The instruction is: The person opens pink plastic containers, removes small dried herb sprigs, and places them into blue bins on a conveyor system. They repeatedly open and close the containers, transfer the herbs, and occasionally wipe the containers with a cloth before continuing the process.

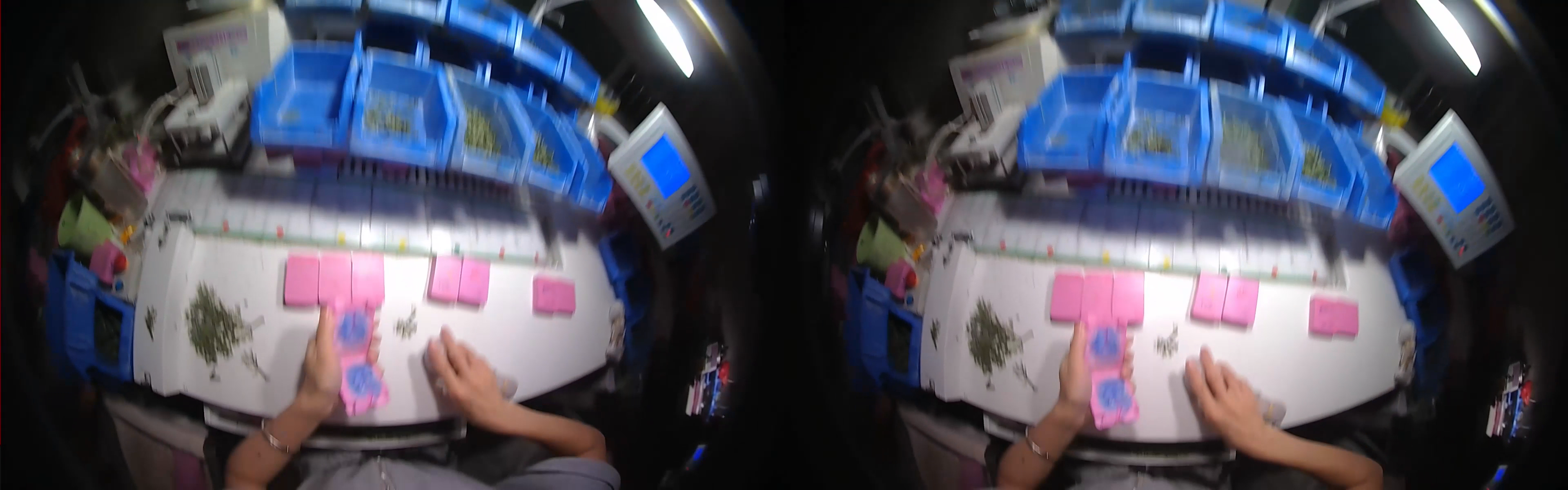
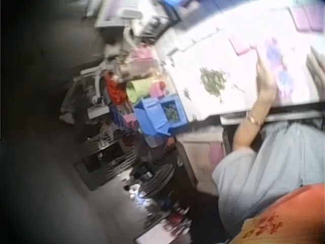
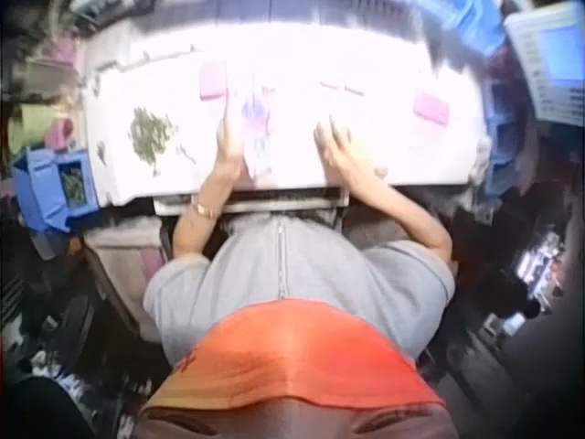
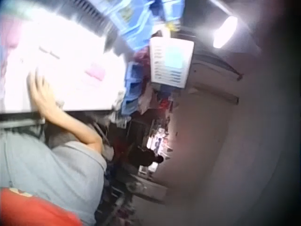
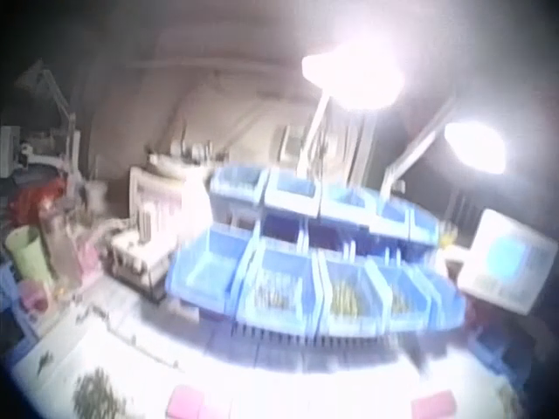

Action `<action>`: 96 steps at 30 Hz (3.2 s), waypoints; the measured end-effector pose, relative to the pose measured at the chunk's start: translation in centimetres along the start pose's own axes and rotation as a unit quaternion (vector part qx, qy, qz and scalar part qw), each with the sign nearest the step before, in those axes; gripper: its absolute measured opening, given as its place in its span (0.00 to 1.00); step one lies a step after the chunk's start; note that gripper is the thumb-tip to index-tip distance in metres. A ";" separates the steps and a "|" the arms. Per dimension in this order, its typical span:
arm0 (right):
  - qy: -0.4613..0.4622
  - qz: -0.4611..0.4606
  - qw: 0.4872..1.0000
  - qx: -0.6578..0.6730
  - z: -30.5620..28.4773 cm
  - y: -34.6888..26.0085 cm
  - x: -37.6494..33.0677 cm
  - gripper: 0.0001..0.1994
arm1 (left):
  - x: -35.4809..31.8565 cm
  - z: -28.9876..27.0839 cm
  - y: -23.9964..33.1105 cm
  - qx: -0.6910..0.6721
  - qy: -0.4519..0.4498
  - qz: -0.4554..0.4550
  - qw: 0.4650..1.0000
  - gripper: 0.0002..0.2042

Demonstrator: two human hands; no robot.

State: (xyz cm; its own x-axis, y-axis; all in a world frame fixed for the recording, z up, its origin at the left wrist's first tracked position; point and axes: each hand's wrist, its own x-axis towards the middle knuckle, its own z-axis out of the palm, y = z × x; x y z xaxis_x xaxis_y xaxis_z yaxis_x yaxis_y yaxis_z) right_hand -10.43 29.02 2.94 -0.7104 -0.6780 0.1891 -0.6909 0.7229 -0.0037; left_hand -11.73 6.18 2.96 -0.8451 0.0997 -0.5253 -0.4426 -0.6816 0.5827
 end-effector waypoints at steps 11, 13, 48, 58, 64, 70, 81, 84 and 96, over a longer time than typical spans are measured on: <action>0.172 -0.086 0.970 0.150 -2.4 -3.3 5.0 0.24 | -1.5 2.1 -1.6 0.201 0.009 0.160 0.966 0.32; 0.153 -0.079 0.969 0.178 -2.9 -2.9 5.0 0.24 | -1.8 2.0 -1.6 0.165 0.032 0.108 0.980 0.31; 0.122 -0.123 0.963 0.209 -4.5 -4.1 3.4 0.27 | -0.7 2.0 -1.1 0.163 -0.030 0.272 0.948 0.29; 0.067 0.062 0.978 0.187 -3.7 -1.9 1.0 0.31 | -1.4 0.6 -0.4 0.171 -0.018 0.183 0.968 0.27; 0.126 0.193 0.782 0.579 -3.7 -4.2 4.2 0.21 | -3.2 1.2 -2.1 0.235 -0.067 0.213 0.946 0.27; 0.137 0.189 0.797 0.557 -4.2 -4.1 4.7 0.12 | -4.2 1.2 -0.8 0.256 -0.096 0.290 0.917 0.15; 0.155 0.183 0.836 0.493 -3.9 -6.2 7.5 0.16 | -4.4 -0.2 1.0 0.233 -0.051 0.255 0.937 0.17; 0.172 0.209 0.798 0.539 -2.6 -6.8 9.1 0.22 | -4.5 -0.4 1.4 0.506 0.031 0.445 0.738 0.35; 0.092 0.142 0.836 0.522 -1.7 -7.2 9.8 0.12 | 6.7 -15.3 24.0 0.577 0.333 0.455 0.592 0.19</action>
State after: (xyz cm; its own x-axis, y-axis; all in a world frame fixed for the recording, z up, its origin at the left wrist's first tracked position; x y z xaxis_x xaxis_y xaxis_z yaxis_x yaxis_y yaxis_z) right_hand -12.19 17.39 6.49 -0.8997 -0.3969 0.1819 -0.3061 0.2763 -0.9110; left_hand -23.42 -20.65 3.95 -0.7557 -0.4971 0.4263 -0.1301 0.7520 0.6462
